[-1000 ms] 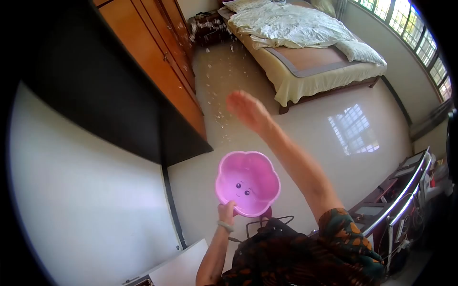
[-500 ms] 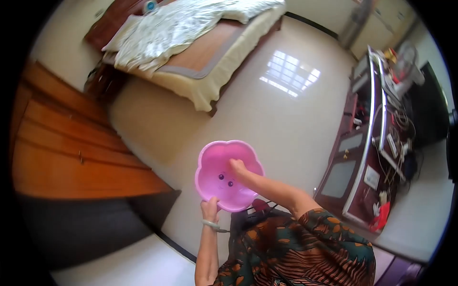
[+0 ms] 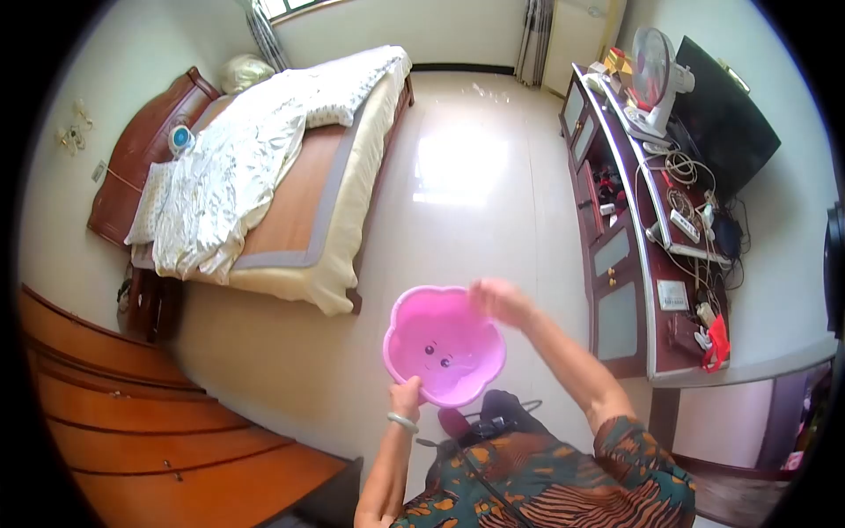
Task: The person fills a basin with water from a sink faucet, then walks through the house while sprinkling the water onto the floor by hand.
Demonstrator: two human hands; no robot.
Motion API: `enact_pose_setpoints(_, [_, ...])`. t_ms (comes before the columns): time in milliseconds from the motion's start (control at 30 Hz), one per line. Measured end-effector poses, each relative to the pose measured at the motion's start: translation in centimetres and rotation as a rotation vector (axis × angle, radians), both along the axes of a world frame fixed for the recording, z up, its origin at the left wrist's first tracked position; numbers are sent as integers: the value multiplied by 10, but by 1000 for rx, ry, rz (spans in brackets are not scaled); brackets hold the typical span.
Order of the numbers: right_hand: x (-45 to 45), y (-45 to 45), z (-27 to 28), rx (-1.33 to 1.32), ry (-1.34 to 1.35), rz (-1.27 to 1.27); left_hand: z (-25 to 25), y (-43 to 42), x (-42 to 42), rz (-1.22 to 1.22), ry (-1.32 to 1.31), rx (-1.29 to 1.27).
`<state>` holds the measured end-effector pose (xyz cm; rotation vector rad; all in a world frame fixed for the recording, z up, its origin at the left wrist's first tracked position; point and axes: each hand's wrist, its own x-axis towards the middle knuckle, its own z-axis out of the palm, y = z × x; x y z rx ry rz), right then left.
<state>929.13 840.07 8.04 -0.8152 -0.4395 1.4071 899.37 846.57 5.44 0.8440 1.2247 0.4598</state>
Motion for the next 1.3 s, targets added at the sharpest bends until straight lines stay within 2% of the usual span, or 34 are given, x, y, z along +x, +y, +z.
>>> enact_pose_setpoints(100, [-24, 6, -23, -398, -52, -33, -5, 29, 36, -83, 18, -11])
enact_pose_setpoints(233, [7, 45, -62, -864, -244, -291, 18, 56, 108, -166, 32, -10])
enact_pose_setpoints(300, [45, 69, -83, -867, -203, -256, 17, 72, 143, -189, 26, -3])
enact_pose_setpoints(333, [67, 88, -100, -702, 152, -419, 16, 78, 163, -202, 16, -19])
enact_pose_setpoints(367, [93, 109, -94, -505, 496, -572, 18, 91, 188, -218, -6, -22])
enact_pose_setpoints(400, [132, 130, -86, -311, 772, -455, 22, 103, 207, -217, 3, -14])
enact_pose_setpoints(433, [174, 151, -33, -172, 897, -333, 28, 111, 227, -219, 20, -45])
enact_pose_setpoints(467, [218, 174, 21, 154, 968, -112, 33, 118, 247, -222, 30, -77])
enact_pose_setpoints(500, [263, 186, 78, 403, 788, -218, 33, 126, 269, -224, 26, -78])
enact_pose_setpoints(533, [304, 191, 140, 501, 879, -239, 32, 134, 288, -195, 27, -77])
enact_pose_setpoints(567, [330, 194, 182, 513, 449, -443, 31, 141, 304, -168, 30, -75])
enact_pose_setpoints(600, [355, 200, 194, 394, 380, -541, 30, 148, 317, -170, 31, -80])
enact_pose_setpoints(633, [377, 203, 183, 399, 375, -544, 28, 157, 333, -155, 12, -73])
enact_pose_setpoints(700, [412, 213, 127, 175, 197, -459, 32, 178, 365, -151, -14, -57])
enact_pose_setpoints(767, [406, 211, 78, 36, 169, -341, 36, 198, 396, -137, 30, -46])
enact_pose_setpoints(800, [406, 213, 43, -1, 87, -165, 37, 208, 409, -146, 29, -46])
enact_pose_setpoints(833, [402, 217, 12, -182, 11, -147, 39, 220, 422, -158, -5, -35])
enact_pose_setpoints(867, [386, 217, 28, -362, 0, -198, 41, 230, 435, -168, -39, -24])
enact_pose_setpoints(933, [389, 238, -23, -491, -7, -215, 48, 249, 462, -181, -26, -11])
enact_pose_setpoints(967, [397, 251, -26, -490, -6, -217, 50, 263, 479, -190, -18, 3])
enact_pose_setpoints(1033, [413, 271, -35, -767, -294, -359, 48, 287, 513, -225, -22, 28])
enact_pose_setpoints(1067, [430, 287, -74, -722, -391, -420, 45, 300, 527, -264, -16, 47])
enact_pose_setpoints(1100, [445, 309, -112, -626, -232, -544, 42, 315, 543, -285, 3, 23])
enact_pose_setpoints(1133, [458, 325, -117, -462, 7, -611, 38, 332, 563, -293, -52, 5])
enact_pose_setpoints(1167, [471, 351, -80, -401, 389, -765, 35, 351, 577, -297, -101, -16])
enact_pose_setpoints(1200, [513, 372, -88, -322, 778, -582, 37, 371, 595, -314, -94, -34])
enact_pose_setpoints(1233, [538, 390, -19, -191, 976, -561, 40, 387, 612, -316, -120, -84])
enact_pose_setpoints(1267, [577, 407, 24, 6, 1017, -502, 44, 400, 625, -310, -140, -140])
enact_pose_setpoints(1300, [619, 424, 77, 279, 706, -395, 45, 416, 642, -312, -143, -149])
